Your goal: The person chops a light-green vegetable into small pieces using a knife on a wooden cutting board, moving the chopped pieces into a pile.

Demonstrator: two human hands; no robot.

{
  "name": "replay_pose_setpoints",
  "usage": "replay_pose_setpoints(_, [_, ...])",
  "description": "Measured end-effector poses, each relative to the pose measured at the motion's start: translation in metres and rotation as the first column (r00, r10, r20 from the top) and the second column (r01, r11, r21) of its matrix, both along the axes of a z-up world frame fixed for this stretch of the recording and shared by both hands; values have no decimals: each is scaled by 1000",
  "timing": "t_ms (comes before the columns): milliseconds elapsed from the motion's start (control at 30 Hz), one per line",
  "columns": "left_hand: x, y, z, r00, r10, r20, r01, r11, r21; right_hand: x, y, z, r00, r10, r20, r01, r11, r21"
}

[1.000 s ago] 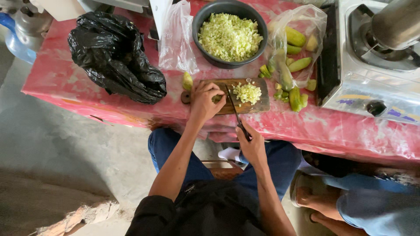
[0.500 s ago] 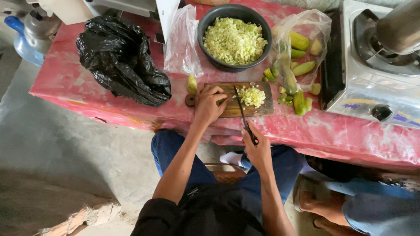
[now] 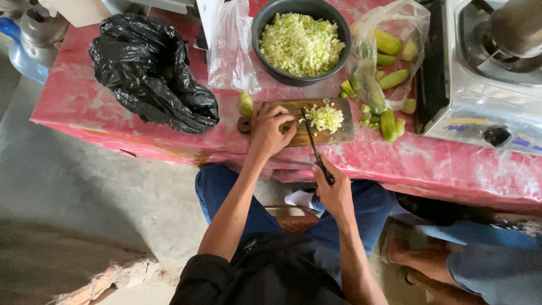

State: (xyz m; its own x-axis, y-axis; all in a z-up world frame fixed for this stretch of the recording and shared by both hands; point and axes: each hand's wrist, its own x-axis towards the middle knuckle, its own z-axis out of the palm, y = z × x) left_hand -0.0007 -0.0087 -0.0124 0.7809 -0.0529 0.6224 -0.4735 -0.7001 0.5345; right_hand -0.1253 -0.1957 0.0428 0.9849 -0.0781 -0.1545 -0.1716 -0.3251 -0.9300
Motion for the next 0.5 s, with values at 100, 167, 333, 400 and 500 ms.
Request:
replay_pose_setpoints(100, [2,0,-2,1000,10,0,-10,1000,-6,-3,1,4,1000,10,-1,-10,1000,8])
replay_pose_setpoints(167, [2,0,-4,1000,7,-1,-7,1000,-8,-2,2,4,999,5,-47,-4,1000,10])
replay_pose_setpoints(333, [1,0,-3,1000,-2,26,2,1000,-11,2,1,-3,998,48,51,-43,995,-93])
replay_pose_setpoints(400, [1,0,-1,999,-9,45,9,1000,-9,4,-1,-7,997,52,62,-44,992,-122])
replay_pose_setpoints(500, [1,0,2,1000,-8,27,8,1000,-1,6,-1,-12,981,88,174,-58,984,-170])
